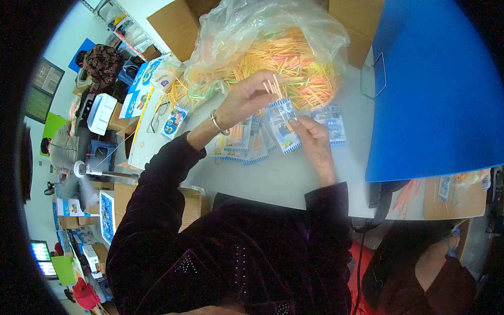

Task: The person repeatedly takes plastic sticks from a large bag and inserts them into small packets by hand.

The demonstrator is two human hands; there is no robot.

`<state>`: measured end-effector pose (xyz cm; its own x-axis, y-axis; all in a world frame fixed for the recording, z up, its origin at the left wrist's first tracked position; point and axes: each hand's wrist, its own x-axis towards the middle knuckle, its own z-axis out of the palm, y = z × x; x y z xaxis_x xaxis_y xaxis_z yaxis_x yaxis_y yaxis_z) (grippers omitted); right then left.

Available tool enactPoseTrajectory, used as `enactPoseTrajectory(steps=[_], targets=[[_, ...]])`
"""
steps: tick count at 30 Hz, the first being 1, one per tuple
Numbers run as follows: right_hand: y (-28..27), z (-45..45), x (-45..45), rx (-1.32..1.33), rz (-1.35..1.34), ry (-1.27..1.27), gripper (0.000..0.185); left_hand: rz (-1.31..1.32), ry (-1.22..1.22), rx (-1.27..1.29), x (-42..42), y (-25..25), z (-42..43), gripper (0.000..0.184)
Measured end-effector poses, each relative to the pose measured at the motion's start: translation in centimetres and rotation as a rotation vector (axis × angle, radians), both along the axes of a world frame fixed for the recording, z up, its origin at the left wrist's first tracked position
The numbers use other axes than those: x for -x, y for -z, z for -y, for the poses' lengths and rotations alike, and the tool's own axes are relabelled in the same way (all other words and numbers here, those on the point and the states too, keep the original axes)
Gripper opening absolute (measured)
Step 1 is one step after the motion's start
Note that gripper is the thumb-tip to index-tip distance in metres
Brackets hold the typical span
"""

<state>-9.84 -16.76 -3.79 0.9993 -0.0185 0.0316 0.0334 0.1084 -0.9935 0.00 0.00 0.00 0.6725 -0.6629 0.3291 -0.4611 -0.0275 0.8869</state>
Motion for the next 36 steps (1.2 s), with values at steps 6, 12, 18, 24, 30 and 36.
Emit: enactPoseTrajectory(steps=[6,12,18,24,30,36], targets=[[-0.1,-0.2,0.0,-0.065,-0.015,0.057,0.017,0.011,0.026,-0.073,-0.3,0.2,0.3,0.019],[0.3,0.2,-0.1,-0.085,-0.001,0.08,0.019,0.124,0.0,-0.156,-0.1,1.1,0.9,0.029],[0.5,0.2,-0.3,-0.105,0.014,0.094,0.02,-0.303,-0.074,-0.011,-0.4,-1.2,0.6,0.034],[0.3,0.6,-0.1,-0.221,0.0,0.106,0.022,-0.349,0.009,-0.083,-0.9,0.4,0.3,0.033],[1.0,0.7,-0.4,-0.212,0.028,0.111,0.022,0.008,0.059,-0.1,-1.1,0.5,1.4,0.027],[0.0,0.6,0.0,-0.261,-0.034,0.095,0.02,0.039,0.068,-0.061,-2.4,0.9,1.2,0.017]])
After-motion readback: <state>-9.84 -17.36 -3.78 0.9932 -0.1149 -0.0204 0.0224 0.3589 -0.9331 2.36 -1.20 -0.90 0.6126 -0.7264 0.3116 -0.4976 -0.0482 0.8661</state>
